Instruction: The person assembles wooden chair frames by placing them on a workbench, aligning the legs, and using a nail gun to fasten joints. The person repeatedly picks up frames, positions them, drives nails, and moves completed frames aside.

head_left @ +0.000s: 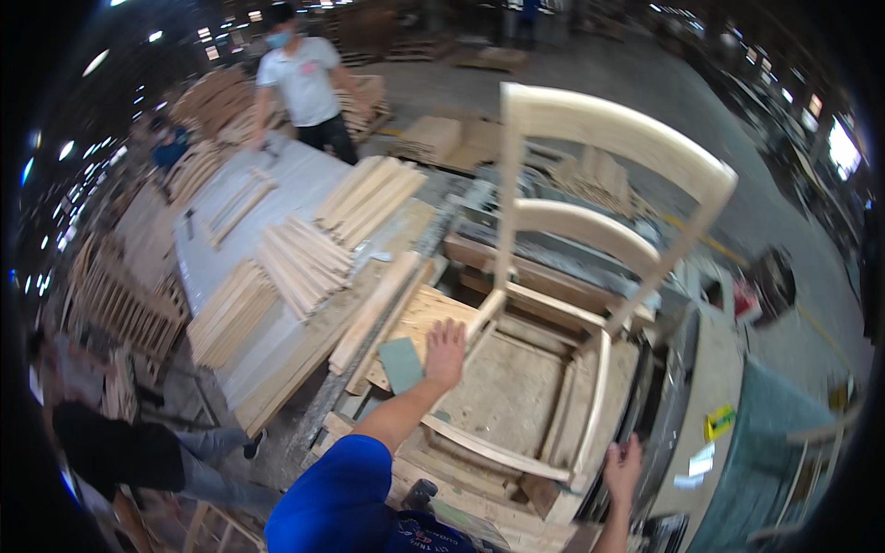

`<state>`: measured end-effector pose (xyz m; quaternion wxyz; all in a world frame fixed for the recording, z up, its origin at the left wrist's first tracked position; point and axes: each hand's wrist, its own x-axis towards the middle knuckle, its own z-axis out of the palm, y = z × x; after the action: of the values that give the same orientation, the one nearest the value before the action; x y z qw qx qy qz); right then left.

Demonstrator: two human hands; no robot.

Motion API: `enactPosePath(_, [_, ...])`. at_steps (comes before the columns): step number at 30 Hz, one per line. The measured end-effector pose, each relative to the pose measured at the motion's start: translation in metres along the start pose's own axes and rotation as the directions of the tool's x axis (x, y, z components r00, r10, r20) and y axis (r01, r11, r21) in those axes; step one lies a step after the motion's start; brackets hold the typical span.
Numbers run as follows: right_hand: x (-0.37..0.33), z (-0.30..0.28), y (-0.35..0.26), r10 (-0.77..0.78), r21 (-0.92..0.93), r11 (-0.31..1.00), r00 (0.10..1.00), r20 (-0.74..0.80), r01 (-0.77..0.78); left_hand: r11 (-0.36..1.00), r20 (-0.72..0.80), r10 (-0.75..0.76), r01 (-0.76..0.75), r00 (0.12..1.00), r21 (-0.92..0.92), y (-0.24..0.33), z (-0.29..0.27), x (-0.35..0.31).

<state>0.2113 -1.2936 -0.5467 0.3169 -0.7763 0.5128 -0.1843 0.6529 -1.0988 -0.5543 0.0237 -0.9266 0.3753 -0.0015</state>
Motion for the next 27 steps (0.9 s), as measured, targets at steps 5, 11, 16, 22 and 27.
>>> enactPosePath(5, [0.068,0.081,-0.019,0.253,0.442,0.762,0.847,0.469,-0.472,0.993,-0.092,0.067,-0.075,0.993,-0.087,0.016,-0.022,0.004])
enactPosePath(11, [0.074,0.067,-0.014,0.332,0.529,0.695,0.870,0.366,-0.488,0.961,-0.181,0.207,-0.234,0.961,-0.144,0.022,-0.041,0.026])
enactPosePath(16, [0.056,0.008,-0.055,0.303,0.434,0.791,0.892,0.335,-0.432,0.860,0.019,0.169,-0.138,0.985,-0.491,0.026,-0.064,0.038])
enactPosePath(22, [0.016,-0.088,-0.112,0.303,0.376,0.842,0.915,0.265,-0.387,0.802,-0.045,0.217,-0.204,0.975,-0.561,0.040,-0.124,0.028])
enactPosePath(27, [-0.028,-0.151,-0.131,0.292,0.483,0.777,0.911,0.293,-0.404,0.719,-0.073,0.215,-0.209,0.974,-0.662,0.045,-0.189,-0.013])
